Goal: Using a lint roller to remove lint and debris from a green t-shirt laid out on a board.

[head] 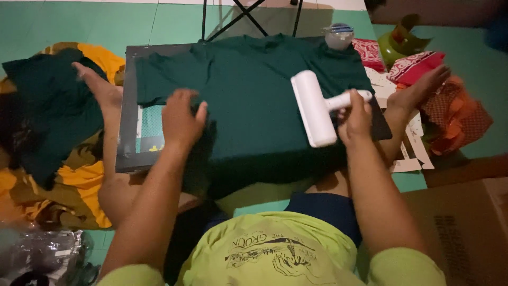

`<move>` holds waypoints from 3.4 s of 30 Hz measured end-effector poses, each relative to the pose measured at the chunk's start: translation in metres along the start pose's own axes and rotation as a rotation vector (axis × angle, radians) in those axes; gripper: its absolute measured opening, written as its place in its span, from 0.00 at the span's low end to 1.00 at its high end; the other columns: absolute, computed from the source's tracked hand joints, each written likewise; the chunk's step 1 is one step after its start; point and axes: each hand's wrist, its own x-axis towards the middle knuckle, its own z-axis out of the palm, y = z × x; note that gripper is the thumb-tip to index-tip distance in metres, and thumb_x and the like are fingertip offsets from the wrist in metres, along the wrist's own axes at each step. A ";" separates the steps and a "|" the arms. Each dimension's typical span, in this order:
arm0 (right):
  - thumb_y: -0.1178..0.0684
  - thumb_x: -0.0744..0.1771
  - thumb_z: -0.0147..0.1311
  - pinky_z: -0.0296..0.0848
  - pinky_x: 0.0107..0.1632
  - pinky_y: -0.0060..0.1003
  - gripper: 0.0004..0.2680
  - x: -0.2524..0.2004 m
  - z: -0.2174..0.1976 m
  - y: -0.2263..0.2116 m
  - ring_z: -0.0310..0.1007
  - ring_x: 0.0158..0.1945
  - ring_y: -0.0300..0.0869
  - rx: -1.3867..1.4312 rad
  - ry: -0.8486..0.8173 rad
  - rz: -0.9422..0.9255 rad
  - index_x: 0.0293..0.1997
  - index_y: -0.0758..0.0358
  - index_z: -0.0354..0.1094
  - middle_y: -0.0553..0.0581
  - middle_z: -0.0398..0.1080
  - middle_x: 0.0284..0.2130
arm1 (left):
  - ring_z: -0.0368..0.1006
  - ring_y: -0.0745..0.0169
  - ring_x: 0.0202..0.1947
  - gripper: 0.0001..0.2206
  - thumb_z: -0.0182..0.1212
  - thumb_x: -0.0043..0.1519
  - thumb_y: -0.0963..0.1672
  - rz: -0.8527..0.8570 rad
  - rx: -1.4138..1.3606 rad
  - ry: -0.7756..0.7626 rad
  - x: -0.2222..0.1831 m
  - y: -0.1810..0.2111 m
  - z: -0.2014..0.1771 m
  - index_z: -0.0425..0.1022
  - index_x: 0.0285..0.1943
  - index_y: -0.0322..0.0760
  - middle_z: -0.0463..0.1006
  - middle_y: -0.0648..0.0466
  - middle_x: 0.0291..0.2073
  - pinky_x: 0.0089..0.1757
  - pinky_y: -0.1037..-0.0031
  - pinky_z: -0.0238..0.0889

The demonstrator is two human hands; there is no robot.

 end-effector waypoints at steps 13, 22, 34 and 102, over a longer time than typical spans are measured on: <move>0.46 0.66 0.63 0.69 0.23 0.25 0.10 0.067 -0.007 0.045 0.68 0.20 0.37 0.061 0.205 -0.023 0.40 0.59 0.68 0.53 0.65 0.22 | 0.39 0.43 0.80 0.30 0.32 0.75 0.56 -0.356 0.437 -0.150 0.084 -0.132 0.053 0.51 0.83 0.42 0.46 0.50 0.81 0.72 0.46 0.35; 0.43 0.66 0.62 0.64 0.24 0.25 0.11 0.076 0.011 -0.011 0.65 0.23 0.36 0.118 0.177 0.066 0.39 0.58 0.71 0.52 0.64 0.22 | 0.49 0.36 0.74 0.26 0.53 0.69 0.52 -0.359 0.422 0.116 0.122 -0.154 0.082 0.64 0.73 0.36 0.60 0.43 0.73 0.64 0.38 0.46; 0.49 0.70 0.53 0.62 0.26 0.24 0.07 0.144 -0.020 0.002 0.65 0.26 0.31 0.019 0.125 0.008 0.47 0.61 0.66 0.48 0.68 0.28 | 0.44 0.43 0.77 0.34 0.42 0.69 0.57 -0.031 0.355 -0.094 0.155 -0.102 0.107 0.52 0.81 0.38 0.50 0.52 0.79 0.69 0.52 0.37; 0.41 0.75 0.34 0.32 0.71 0.76 0.22 0.121 0.194 0.078 0.32 0.79 0.67 -1.521 -0.757 -0.476 0.81 0.51 0.44 0.65 0.39 0.78 | 0.74 0.64 0.17 0.14 0.61 0.62 0.45 -0.230 -1.022 -0.552 0.108 -0.011 0.084 0.79 0.50 0.29 0.81 0.46 0.27 0.20 0.79 0.61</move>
